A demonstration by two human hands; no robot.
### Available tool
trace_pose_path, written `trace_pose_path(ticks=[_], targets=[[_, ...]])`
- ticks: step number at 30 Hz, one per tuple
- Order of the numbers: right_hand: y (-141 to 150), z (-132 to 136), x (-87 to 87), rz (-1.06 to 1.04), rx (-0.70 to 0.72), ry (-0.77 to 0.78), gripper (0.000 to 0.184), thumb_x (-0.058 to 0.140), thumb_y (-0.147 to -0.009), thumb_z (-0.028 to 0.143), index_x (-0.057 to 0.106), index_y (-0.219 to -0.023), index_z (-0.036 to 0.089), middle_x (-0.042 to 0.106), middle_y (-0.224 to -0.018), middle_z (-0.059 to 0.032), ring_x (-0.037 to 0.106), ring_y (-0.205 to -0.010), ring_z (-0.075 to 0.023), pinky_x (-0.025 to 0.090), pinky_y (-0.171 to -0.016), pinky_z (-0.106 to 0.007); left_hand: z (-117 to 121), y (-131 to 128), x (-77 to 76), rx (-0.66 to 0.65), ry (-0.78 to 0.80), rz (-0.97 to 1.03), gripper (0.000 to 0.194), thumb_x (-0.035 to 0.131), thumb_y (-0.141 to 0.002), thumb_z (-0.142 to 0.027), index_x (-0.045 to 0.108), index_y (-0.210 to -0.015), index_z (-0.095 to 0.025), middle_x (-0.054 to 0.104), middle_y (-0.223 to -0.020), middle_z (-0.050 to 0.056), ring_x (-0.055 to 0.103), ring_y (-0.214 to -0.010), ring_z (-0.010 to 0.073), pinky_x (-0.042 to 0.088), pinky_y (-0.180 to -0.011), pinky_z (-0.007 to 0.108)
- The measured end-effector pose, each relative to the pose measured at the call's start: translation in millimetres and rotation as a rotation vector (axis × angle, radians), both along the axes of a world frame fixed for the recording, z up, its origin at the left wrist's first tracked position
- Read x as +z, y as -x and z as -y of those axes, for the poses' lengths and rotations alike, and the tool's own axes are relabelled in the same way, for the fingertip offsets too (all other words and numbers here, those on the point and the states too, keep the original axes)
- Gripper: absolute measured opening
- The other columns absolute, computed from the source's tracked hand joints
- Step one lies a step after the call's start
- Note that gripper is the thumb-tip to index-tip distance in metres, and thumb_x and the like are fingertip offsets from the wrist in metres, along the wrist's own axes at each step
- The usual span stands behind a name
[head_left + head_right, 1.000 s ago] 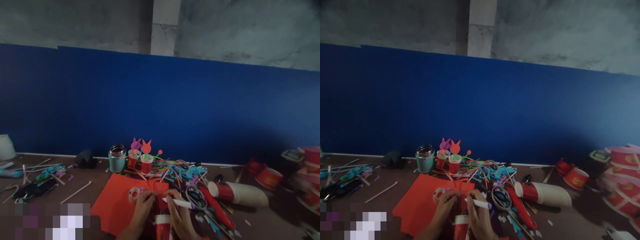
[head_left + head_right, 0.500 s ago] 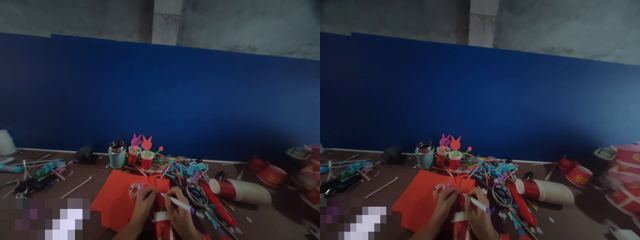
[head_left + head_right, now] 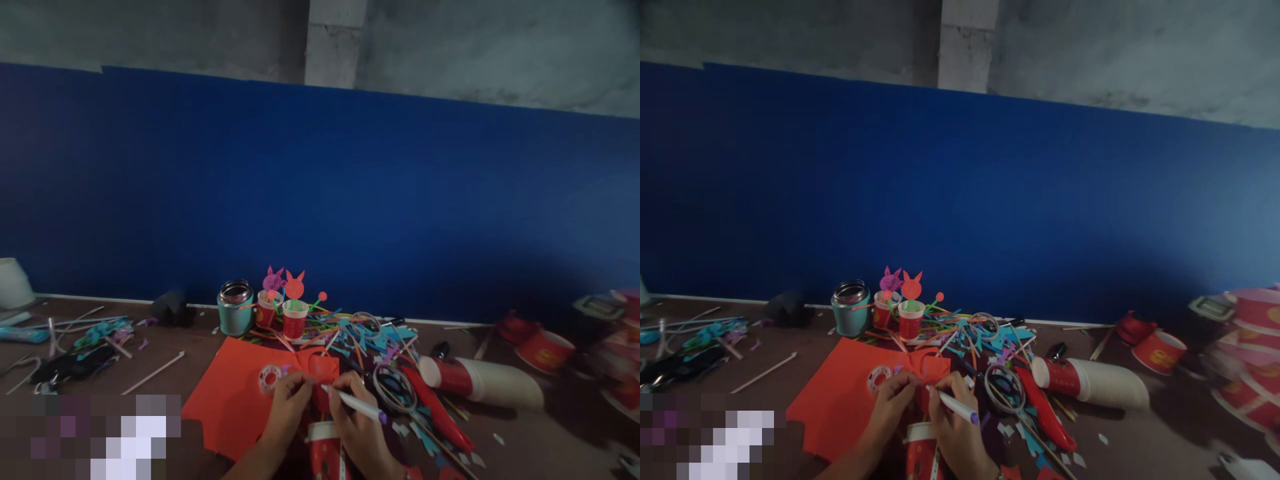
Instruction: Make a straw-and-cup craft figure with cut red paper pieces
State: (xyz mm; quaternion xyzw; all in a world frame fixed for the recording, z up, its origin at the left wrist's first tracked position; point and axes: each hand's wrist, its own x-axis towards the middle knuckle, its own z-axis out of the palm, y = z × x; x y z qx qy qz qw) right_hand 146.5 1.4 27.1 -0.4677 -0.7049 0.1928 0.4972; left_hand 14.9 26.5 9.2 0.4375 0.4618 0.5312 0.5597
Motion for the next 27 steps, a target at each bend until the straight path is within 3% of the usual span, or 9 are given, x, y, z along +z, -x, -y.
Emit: trace_pose_path(ticks=[9,27], targets=[[1.1,0.7,4.9,0.025,0.012,0.007,0.014,0.046,-0.084,0.024,0.046,-0.071,0.020,0.049,-0.061,0.0022,0.049,-0.055,-0.0121,0.041,-0.053,-0.021,-0.3,0.4,-0.8,-0.009,-0.023,-0.031,0.020,0.056,-0.061,-0.034,0.054,-0.050,-0.016,0.046,-0.041,-0.003,0.039,-0.040,0.0100,0.027,-0.042,0.022],[-1.0,1.1,-4.8,0.020,0.022,0.013,0.015,0.045,-0.084,0.024,0.042,-0.070,0.020,0.045,-0.061,0.0031,0.045,-0.054,-0.0116,0.039,-0.053,-0.022,2.4,-0.2,7.6,-0.021,-0.016,0.003,0.022,0.058,-0.058,-0.034,0.052,-0.048,-0.016,0.046,-0.040,-0.004,0.038,-0.039,0.0086,0.028,-0.042,0.021]])
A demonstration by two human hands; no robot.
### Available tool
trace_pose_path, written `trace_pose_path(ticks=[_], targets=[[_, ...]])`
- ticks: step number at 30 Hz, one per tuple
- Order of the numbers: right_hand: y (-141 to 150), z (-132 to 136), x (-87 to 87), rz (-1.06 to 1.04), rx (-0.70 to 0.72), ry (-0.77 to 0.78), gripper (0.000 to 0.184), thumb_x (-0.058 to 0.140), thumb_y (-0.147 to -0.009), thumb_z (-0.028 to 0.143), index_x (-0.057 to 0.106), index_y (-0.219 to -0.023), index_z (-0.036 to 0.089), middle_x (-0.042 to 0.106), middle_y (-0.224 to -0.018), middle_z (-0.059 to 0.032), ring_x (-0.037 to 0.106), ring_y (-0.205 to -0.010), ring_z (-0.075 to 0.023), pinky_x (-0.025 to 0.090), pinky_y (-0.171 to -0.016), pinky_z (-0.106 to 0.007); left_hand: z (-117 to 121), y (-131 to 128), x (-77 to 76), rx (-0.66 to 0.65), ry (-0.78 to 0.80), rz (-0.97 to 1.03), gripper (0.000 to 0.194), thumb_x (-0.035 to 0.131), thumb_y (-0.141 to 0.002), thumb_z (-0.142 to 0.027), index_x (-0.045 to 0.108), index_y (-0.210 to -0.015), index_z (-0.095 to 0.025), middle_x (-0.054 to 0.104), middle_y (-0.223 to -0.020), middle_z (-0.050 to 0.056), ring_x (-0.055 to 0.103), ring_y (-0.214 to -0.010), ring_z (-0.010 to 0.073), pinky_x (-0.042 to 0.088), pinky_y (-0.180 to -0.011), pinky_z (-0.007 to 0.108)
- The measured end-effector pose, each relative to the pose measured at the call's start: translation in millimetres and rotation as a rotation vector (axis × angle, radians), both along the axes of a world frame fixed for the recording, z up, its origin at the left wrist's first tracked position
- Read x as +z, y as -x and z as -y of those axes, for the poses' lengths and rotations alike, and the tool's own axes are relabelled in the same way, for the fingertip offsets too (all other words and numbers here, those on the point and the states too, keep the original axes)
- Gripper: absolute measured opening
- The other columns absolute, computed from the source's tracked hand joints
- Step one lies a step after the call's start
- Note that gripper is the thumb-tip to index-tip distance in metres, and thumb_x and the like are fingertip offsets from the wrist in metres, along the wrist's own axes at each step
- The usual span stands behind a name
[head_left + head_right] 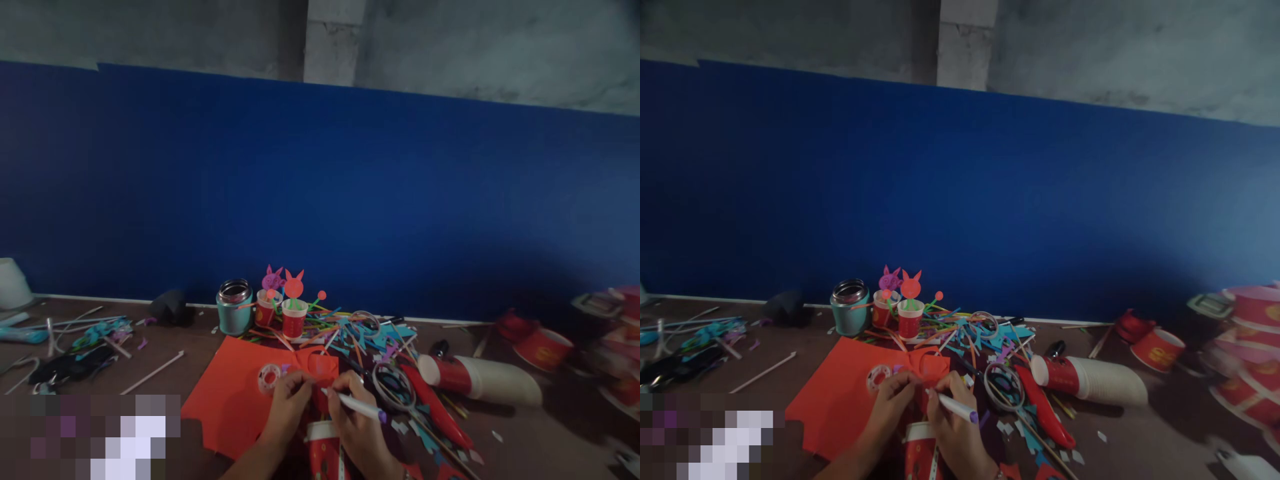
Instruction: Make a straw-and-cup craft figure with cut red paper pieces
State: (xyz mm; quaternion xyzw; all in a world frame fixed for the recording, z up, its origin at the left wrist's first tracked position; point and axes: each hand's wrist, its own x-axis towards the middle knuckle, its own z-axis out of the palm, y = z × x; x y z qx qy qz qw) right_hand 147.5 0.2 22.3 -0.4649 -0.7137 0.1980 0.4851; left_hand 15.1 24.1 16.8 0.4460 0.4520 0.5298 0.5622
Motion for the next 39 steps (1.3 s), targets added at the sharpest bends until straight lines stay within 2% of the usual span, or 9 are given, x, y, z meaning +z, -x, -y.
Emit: trace_pose_path(ticks=[20,32,39], targets=[[2.3,0.2,6.0,0.006,-0.048,-0.089,0.013,0.046,-0.083,0.021,0.044,-0.070,0.020,0.047,-0.061,0.0023,0.047,-0.054,-0.0116,0.041,-0.052,-0.021,-1.8,1.6,-9.7,-0.003,-0.036,-0.012,0.019,0.057,-0.062,-0.032,0.053,-0.053,-0.016,0.046,-0.043,-0.004,0.039,-0.040,0.0087,0.029,-0.042,0.020],[0.8,-1.1,-2.3,0.021,-0.044,-0.029,0.014,0.046,-0.083,0.023,0.042,-0.070,0.021,0.046,-0.060,0.0032,0.046,-0.054,-0.0114,0.040,-0.053,-0.021,-2.9,1.7,-11.5,-0.003,-0.058,-0.030,0.019,0.054,-0.063,-0.031,0.052,-0.052,-0.016,0.044,-0.042,-0.005,0.038,-0.041,0.0088,0.027,-0.042,0.021],[1.8,0.1,3.7,0.029,-0.032,-0.069,0.014,0.047,-0.082,0.023,0.043,-0.069,0.020,0.047,-0.058,0.0035,0.047,-0.052,-0.0112,0.040,-0.052,-0.021,-2.8,1.1,-10.2,0.007,-0.042,-0.030,0.019,0.055,-0.061,-0.032,0.051,-0.051,-0.016,0.044,-0.042,-0.005,0.038,-0.041,0.0088,0.028,-0.042,0.021]])
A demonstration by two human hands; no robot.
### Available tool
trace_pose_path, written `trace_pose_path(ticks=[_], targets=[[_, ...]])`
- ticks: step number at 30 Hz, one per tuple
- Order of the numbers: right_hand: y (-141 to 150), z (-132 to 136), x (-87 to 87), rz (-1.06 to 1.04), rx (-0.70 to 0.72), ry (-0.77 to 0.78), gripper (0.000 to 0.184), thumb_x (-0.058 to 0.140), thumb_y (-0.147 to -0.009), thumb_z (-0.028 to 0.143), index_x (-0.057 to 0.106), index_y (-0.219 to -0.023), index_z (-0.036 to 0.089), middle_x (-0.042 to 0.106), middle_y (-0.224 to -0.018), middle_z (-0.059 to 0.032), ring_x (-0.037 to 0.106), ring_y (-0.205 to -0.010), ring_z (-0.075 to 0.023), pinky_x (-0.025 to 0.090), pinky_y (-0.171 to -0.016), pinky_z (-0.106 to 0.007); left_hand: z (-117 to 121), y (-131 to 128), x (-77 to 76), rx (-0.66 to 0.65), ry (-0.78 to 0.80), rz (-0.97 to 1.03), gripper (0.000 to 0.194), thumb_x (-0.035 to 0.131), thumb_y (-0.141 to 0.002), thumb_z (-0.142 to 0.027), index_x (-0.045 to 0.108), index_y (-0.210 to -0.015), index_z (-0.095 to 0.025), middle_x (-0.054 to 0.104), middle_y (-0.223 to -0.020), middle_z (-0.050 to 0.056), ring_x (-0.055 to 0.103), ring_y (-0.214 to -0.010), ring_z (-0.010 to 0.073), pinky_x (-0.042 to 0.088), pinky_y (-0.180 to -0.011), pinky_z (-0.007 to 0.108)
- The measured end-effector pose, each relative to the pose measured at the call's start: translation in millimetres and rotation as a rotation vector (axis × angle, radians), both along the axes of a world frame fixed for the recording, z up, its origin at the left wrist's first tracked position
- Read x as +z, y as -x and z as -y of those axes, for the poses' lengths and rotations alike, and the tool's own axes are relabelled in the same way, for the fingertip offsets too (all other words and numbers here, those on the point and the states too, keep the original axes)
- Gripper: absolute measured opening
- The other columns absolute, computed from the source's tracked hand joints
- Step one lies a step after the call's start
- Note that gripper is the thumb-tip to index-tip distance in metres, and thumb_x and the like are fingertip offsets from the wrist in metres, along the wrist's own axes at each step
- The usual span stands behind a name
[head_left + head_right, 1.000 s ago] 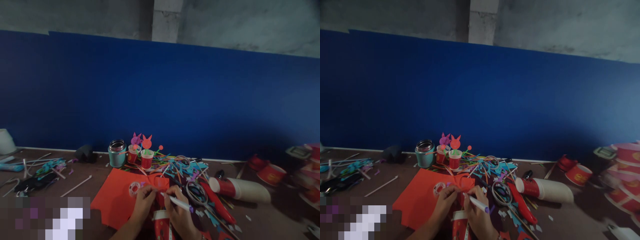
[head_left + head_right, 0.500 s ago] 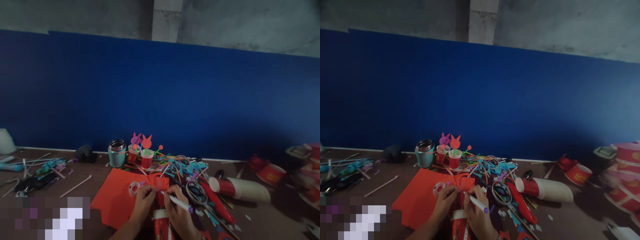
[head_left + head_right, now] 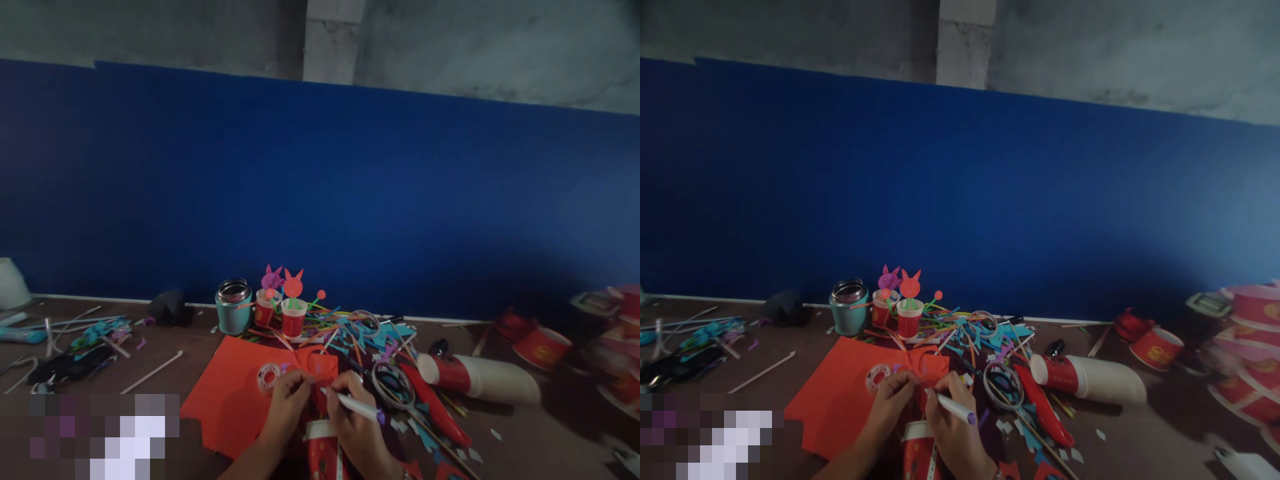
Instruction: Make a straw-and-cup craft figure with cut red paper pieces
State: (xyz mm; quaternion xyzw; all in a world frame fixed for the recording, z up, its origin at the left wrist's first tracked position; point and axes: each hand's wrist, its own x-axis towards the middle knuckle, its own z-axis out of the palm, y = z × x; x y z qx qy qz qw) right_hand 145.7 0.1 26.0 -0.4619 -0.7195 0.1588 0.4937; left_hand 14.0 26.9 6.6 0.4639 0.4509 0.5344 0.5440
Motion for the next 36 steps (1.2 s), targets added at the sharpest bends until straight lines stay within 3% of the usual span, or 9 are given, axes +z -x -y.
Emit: trace_pose_path(ticks=[36], targets=[[-0.2,0.6,2.5,0.019,-0.006,-0.003,0.014,0.046,-0.084,0.023,0.044,-0.070,0.020,0.048,-0.059,0.0027,0.048,-0.052,-0.0115,0.041,-0.051,-0.022,2.3,-1.1,8.1,0.009,0.034,0.024,0.022,0.059,-0.058,-0.035,0.052,-0.049,-0.016,0.044,-0.042,-0.004,0.037,-0.041,0.0089,0.027,-0.042,0.021]])
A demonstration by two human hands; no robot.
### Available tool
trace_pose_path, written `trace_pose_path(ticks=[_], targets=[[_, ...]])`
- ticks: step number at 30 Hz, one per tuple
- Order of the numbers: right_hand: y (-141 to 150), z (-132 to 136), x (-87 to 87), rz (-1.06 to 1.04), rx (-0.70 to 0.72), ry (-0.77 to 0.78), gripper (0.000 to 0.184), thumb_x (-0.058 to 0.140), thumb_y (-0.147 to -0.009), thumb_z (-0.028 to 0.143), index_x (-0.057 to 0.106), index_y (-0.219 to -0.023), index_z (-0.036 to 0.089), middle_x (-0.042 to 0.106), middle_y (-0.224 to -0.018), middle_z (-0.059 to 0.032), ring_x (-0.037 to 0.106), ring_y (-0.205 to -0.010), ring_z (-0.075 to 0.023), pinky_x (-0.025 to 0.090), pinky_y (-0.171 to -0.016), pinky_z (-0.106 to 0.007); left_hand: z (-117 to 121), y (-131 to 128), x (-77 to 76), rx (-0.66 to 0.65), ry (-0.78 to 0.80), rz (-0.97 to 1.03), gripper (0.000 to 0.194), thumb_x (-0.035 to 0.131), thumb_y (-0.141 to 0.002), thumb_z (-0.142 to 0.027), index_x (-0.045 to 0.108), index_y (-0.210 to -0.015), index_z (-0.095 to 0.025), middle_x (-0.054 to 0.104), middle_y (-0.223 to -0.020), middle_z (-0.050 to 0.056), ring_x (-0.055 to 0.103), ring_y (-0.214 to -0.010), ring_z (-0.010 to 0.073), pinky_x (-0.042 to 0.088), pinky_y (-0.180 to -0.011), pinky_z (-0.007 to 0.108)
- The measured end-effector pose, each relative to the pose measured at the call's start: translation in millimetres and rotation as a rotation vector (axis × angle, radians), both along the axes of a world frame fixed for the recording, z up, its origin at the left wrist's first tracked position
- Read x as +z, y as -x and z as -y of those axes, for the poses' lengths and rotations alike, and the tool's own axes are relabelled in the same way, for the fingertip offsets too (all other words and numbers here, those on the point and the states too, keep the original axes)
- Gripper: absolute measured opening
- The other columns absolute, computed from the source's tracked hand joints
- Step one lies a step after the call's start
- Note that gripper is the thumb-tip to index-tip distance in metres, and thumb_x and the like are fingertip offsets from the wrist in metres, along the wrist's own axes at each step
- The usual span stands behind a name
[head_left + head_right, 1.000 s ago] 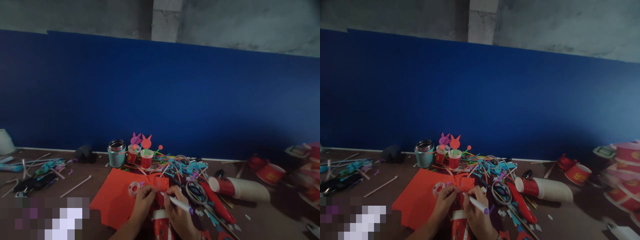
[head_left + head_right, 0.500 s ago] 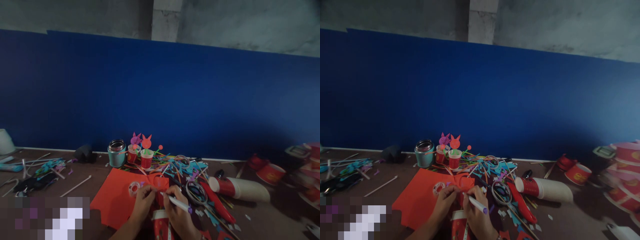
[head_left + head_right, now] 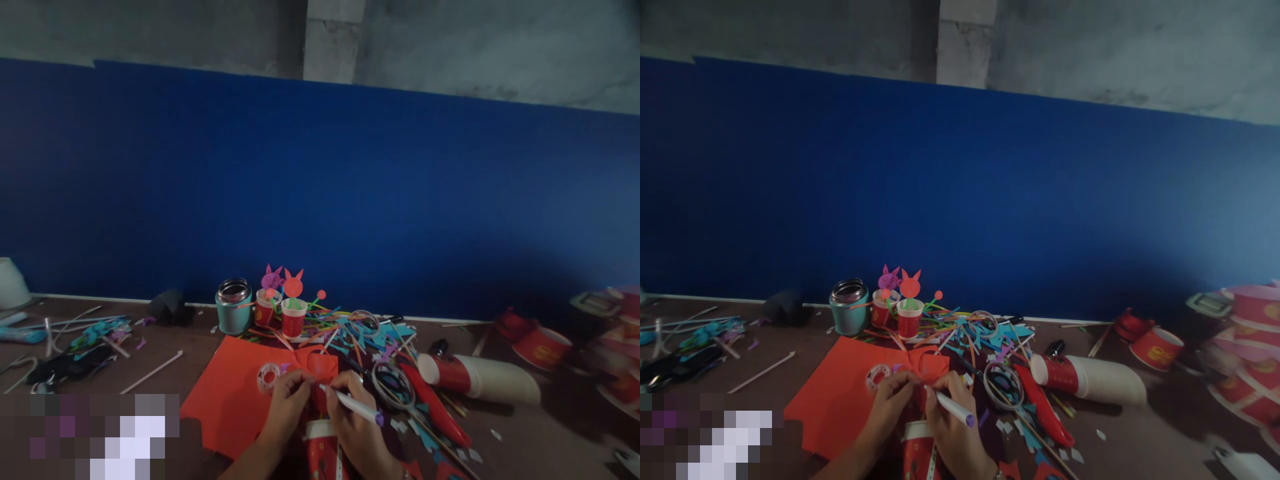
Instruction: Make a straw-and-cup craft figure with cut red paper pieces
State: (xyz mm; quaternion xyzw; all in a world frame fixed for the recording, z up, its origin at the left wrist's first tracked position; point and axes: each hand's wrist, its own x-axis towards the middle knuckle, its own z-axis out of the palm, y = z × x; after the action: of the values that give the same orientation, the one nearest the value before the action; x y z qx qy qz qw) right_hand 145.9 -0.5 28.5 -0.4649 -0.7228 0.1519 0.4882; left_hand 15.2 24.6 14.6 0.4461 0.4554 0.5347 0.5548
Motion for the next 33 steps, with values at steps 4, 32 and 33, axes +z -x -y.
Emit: trace_pose_path(ticks=[4,32,33], targets=[[-0.5,0.2,-0.6,0.010,-0.009,-0.007,0.014,0.046,-0.084,0.024,0.044,-0.070,0.020,0.049,-0.060,0.0023,0.049,-0.053,-0.0117,0.041,-0.051,-0.022,0.0,0.6,-1.3,-0.001,-0.016,-0.014,0.021,0.057,-0.060,-0.034,0.052,-0.050,-0.016,0.045,-0.042,-0.004,0.037,-0.041,0.0089,0.027,-0.043,0.021],[0.9,0.8,2.1,0.004,0.003,-0.011,0.014,0.046,-0.084,0.022,0.044,-0.070,0.020,0.047,-0.060,0.0024,0.047,-0.053,-0.0112,0.040,-0.051,-0.021,-1.2,0.3,-5.2,-0.004,-0.023,-0.016,0.020,0.057,-0.061,-0.032,0.051,-0.050,-0.016,0.044,-0.042,-0.005,0.037,-0.041,0.0087,0.026,-0.042,0.021],[0.7,0.7,1.2,0.005,0.002,-0.008,0.014,0.045,-0.084,0.022,0.044,-0.070,0.020,0.047,-0.060,0.0024,0.047,-0.053,-0.0112,0.040,-0.051,-0.021,-1.1,0.2,-5.2,-0.006,-0.023,-0.015,0.020,0.057,-0.061,-0.033,0.051,-0.050,-0.016,0.043,-0.042,-0.005,0.036,-0.041,0.0085,0.026,-0.042,0.021]])
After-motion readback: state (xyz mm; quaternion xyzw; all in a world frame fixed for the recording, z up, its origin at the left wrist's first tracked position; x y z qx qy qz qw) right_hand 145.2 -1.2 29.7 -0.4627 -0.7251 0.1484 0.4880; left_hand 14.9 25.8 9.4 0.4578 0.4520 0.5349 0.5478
